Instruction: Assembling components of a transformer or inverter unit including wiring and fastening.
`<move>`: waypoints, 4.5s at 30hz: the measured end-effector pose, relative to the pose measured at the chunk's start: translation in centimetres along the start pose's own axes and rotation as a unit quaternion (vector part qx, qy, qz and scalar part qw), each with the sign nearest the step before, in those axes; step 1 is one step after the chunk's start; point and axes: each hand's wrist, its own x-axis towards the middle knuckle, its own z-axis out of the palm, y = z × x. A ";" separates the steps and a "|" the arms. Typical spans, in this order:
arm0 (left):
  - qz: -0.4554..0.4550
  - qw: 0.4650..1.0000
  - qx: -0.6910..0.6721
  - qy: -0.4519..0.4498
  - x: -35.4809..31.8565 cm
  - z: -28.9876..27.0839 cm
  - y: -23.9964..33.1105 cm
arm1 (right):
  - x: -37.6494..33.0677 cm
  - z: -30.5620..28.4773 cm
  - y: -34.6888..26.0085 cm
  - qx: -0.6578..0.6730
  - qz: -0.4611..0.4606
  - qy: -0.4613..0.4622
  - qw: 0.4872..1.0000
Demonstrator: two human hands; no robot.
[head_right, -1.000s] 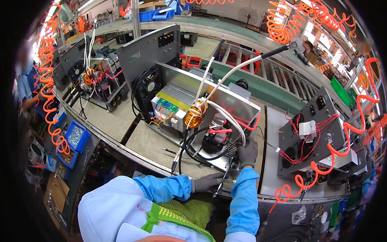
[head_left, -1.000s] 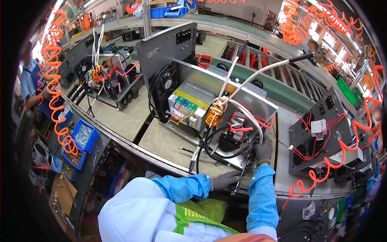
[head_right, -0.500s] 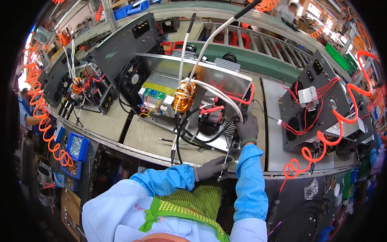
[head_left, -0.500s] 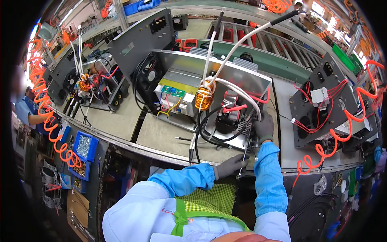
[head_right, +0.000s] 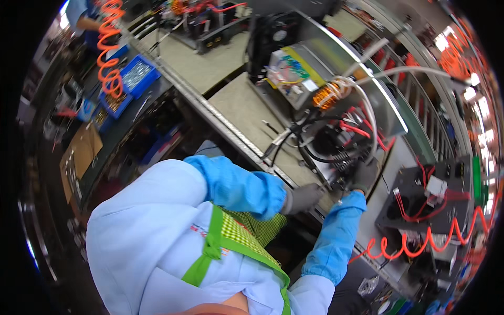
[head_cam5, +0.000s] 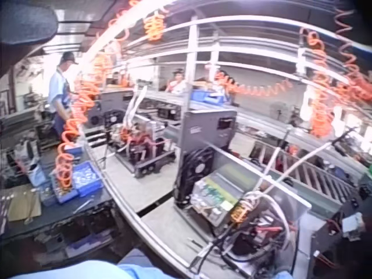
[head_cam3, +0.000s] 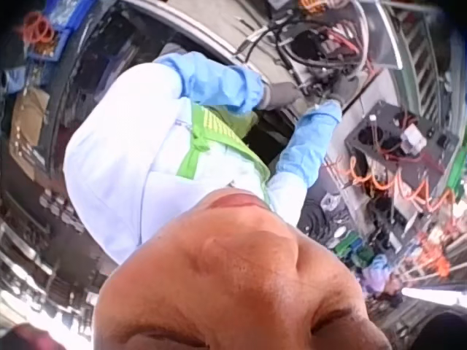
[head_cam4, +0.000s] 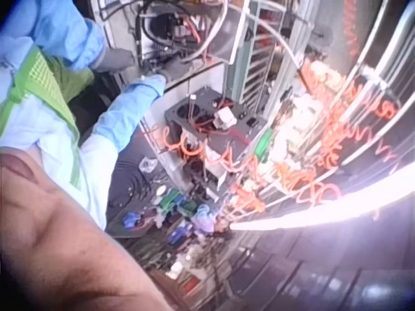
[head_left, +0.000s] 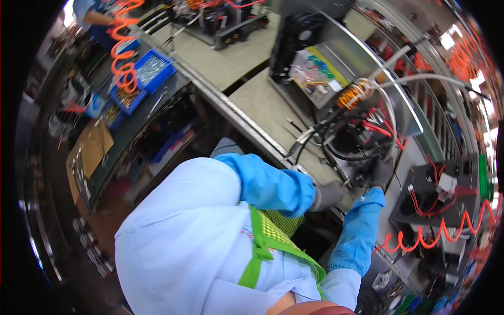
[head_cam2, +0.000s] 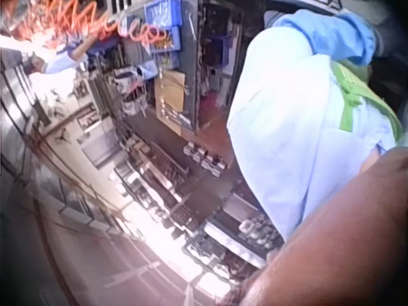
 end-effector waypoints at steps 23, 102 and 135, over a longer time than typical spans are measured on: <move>-0.146 0.687 0.580 0.414 -38.3 -44.0 7.8 | 1.2 -0.6 0.9 -0.054 -0.133 -0.060 0.988; 0.149 0.795 0.531 0.252 -7.8 -27.6 1.1 | -0.3 0.2 -1.5 -0.039 0.052 -0.015 0.998; 0.132 0.801 0.533 0.237 -7.9 -27.6 1.5 | -0.6 -0.6 -3.4 0.012 0.053 -0.020 0.998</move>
